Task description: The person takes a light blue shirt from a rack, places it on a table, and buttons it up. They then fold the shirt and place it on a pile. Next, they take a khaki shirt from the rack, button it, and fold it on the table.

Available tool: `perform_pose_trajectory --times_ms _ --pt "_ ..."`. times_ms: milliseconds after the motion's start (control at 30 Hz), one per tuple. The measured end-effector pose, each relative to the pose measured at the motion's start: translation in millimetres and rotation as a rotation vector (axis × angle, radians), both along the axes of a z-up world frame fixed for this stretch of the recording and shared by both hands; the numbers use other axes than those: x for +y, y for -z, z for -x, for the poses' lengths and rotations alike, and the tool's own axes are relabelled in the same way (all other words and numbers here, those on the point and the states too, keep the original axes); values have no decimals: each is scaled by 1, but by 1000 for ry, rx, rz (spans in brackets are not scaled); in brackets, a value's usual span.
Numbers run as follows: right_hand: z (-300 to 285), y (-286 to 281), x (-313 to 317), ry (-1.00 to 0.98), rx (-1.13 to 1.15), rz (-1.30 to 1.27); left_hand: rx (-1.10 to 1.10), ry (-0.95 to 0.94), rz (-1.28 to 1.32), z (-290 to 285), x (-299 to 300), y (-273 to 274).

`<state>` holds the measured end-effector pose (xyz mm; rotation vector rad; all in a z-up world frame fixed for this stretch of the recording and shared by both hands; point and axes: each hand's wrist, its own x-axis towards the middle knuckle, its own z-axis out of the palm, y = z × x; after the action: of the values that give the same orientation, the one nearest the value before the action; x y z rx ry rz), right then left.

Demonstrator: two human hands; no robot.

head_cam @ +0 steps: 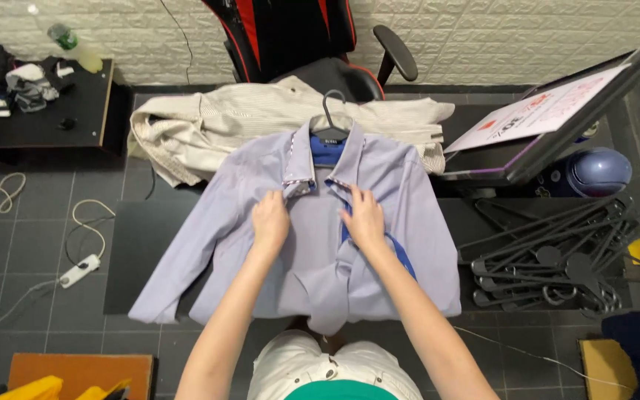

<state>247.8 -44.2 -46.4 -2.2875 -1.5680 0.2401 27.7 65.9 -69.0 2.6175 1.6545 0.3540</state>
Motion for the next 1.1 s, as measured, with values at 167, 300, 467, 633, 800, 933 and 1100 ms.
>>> perform_pose_trajectory --times_ms 167,300,467,633,800,933,1100 --pt "-60 20 -19 101 125 37 -585 -119 402 50 53 -53" --pt "-110 -16 -49 479 -27 -104 -587 -189 384 92 114 -77" --pt "-99 -71 -5 354 -86 -360 -446 -75 333 49 133 -95" --pt "-45 -43 99 -84 191 -536 -239 198 401 -2 124 -74" --pt "-43 -14 157 7 -71 15 -20 282 190 -15 138 -3" --pt "-59 -3 162 -28 -129 56 -210 256 264 1 138 -57" --pt "-59 -100 122 -191 309 44 -712 135 756 43 165 -16"
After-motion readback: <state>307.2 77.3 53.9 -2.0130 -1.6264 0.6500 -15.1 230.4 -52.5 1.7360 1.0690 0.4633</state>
